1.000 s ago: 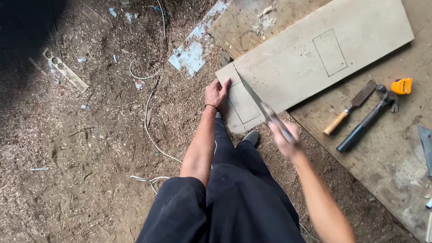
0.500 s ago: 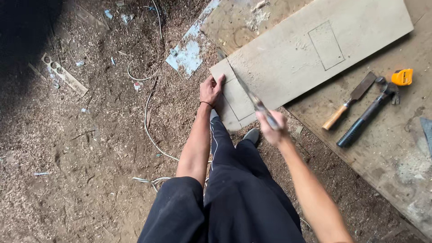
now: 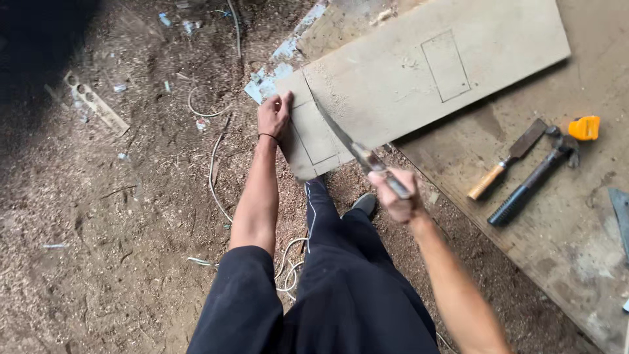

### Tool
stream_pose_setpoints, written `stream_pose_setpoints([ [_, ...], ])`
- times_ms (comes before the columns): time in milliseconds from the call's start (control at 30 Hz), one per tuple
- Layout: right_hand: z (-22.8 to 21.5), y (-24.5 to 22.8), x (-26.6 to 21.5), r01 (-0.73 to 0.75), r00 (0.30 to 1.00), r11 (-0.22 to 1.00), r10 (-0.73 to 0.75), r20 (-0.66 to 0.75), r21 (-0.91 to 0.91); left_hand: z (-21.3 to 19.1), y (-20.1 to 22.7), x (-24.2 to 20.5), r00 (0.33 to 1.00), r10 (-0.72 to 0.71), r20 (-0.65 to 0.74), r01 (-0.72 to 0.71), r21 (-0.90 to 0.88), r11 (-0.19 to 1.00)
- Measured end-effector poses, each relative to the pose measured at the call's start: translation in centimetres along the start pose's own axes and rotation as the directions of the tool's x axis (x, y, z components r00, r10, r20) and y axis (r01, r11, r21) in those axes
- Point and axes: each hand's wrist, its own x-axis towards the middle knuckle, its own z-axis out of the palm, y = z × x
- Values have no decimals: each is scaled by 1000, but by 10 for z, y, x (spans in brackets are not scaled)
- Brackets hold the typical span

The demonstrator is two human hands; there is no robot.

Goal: The person uses a chisel and hammer to score a line on a wooden board, then uses a hand saw to cut along the marked line. The person repeatedly saws back and forth to deepen the cut.

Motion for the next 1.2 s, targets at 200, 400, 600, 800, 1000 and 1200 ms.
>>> stream_pose_setpoints([
  [200, 24, -14, -24, 104, 984, 971, -131, -117, -216, 5, 2, -12, 992, 89, -88, -100, -126, 987],
  [400, 26, -72, -81, 40, 990, 983, -63, -124, -179, 6, 7, -24, 996, 50, -77, -58, -107, 993],
  [600, 69, -37, 63, 102, 986, 977, -123, -108, -189, 13, 7, -26, 990, 61, -126, -74, -98, 992],
  [800, 36, -14, -32, 11, 984, 985, -41, -172, -174, 5, 9, -12, 980, 110, -168, -127, -92, 988],
  [1000, 48, -26, -8, 26, 987, 998, -36, -154, -63, 13, -1, -28, 981, 108, -159, -119, -65, 991],
  [1200, 63, -29, 39, -60, 992, 991, 47, -115, -118, 13, 7, -30, 982, 105, -156, -123, -113, 986],
])
